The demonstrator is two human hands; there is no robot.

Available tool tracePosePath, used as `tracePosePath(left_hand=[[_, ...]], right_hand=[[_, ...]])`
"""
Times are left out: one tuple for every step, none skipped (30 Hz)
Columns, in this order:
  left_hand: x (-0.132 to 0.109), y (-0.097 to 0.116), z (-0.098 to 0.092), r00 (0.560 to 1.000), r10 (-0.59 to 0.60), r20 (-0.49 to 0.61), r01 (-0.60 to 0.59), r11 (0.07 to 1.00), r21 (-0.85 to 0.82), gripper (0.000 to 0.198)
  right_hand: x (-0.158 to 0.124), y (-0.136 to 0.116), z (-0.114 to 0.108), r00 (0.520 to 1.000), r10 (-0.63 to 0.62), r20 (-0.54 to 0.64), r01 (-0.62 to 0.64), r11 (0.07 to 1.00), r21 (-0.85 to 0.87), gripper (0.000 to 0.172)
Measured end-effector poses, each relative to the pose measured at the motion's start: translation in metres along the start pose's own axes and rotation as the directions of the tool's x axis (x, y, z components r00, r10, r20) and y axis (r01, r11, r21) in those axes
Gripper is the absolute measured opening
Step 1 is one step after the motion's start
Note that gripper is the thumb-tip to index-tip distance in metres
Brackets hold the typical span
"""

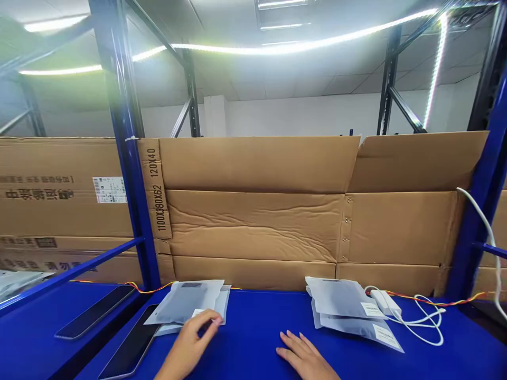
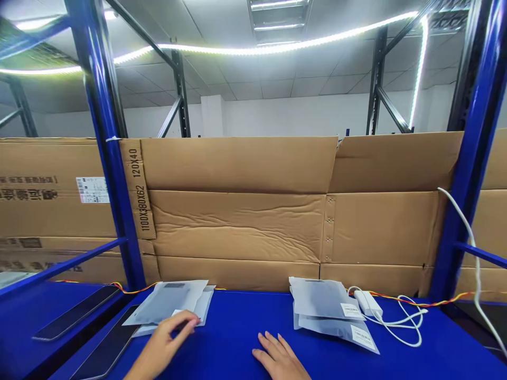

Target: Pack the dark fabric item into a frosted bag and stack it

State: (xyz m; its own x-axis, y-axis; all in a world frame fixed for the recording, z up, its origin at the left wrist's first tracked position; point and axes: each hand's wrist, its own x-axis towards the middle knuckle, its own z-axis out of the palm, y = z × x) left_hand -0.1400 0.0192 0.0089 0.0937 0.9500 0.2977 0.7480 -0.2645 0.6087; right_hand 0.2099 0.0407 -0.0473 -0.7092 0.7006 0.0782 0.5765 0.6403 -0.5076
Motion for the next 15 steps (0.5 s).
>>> tracePosePath(left_hand=[[0.001, -0.016, -0.014, 0.981, -0.059, -0.186, 0.06, 0.998, -0.002, 0.039], [0.003, -0.035, -0.026, 0.932, -0.114, -0.344, 0.122, 0.992, 0.002, 0.04], [0.004, -0.054, -0.036, 0.839, -0.15, -0.522, 0.187, 0.982, 0.018, 0.042], [0.005, -0.072, -0.043, 0.778, -0.174, -0.603, 0.249, 0.968, 0.041, 0.047], [0.006, -0.089, -0.047, 0.731, -0.223, -0.645, 0.331, 0.942, 0.049, 0.051], [0.007, -0.104, -0.049, 0.708, -0.279, -0.649, 0.387, 0.922, 0.026, 0.057], [0.009, -0.115, -0.05, 0.707, -0.324, -0.629, 0.417, 0.909, 0.0, 0.061], [0.011, -0.124, -0.05, 0.712, -0.362, -0.602, 0.436, 0.9, -0.025, 0.065], [0.013, -0.13, -0.05, 0.722, -0.387, -0.574, 0.441, 0.896, -0.05, 0.067], [0.015, -0.134, -0.051, 0.729, -0.402, -0.554, 0.443, 0.894, -0.067, 0.069], [0.018, -0.137, -0.052, 0.729, -0.414, -0.545, 0.449, 0.89, -0.075, 0.071], [0.02, -0.138, -0.055, 0.725, -0.427, -0.541, 0.46, 0.884, -0.081, 0.072], [0.023, -0.14, -0.057, 0.719, -0.438, -0.539, 0.472, 0.878, -0.084, 0.073], [0.025, -0.141, -0.06, 0.712, -0.45, -0.539, 0.486, 0.87, -0.084, 0.073], [0.028, -0.142, -0.063, 0.708, -0.461, -0.536, 0.498, 0.863, -0.084, 0.072]], right_hand=[[0.002, 0.004, 0.004, 1.0, -0.003, -0.011, 0.003, 1.0, -0.008, 0.063], [0.003, 0.009, 0.008, 0.999, -0.01, -0.03, 0.009, 1.0, -0.017, 0.061], [0.005, 0.014, 0.012, 0.998, -0.02, -0.053, 0.019, 0.999, -0.029, 0.059], [0.007, 0.018, 0.017, 0.996, -0.035, -0.08, 0.031, 0.999, -0.045, 0.056], [0.009, 0.022, 0.021, 0.993, -0.055, -0.108, 0.048, 0.997, -0.063, 0.054], [0.01, 0.026, 0.025, 0.988, -0.075, -0.135, 0.064, 0.994, -0.085, 0.052], [0.012, 0.03, 0.028, 0.984, -0.095, -0.153, 0.078, 0.991, -0.11, 0.051], [0.012, 0.033, 0.03, 0.98, -0.112, -0.166, 0.089, 0.987, -0.137, 0.05], [0.013, 0.035, 0.032, 0.976, -0.128, -0.174, 0.1, 0.982, -0.162, 0.05], [0.013, 0.038, 0.033, 0.973, -0.145, -0.179, 0.112, 0.977, -0.182, 0.05], [0.013, 0.04, 0.033, 0.97, -0.163, -0.179, 0.128, 0.973, -0.194, 0.05], [0.013, 0.042, 0.034, 0.968, -0.177, -0.178, 0.142, 0.97, -0.197, 0.049], [0.013, 0.044, 0.034, 0.966, -0.188, -0.175, 0.154, 0.969, -0.191, 0.048], [0.012, 0.046, 0.035, 0.966, -0.194, -0.171, 0.163, 0.97, -0.179, 0.047], [0.012, 0.049, 0.036, 0.967, -0.195, -0.164, 0.169, 0.972, -0.163, 0.046]])
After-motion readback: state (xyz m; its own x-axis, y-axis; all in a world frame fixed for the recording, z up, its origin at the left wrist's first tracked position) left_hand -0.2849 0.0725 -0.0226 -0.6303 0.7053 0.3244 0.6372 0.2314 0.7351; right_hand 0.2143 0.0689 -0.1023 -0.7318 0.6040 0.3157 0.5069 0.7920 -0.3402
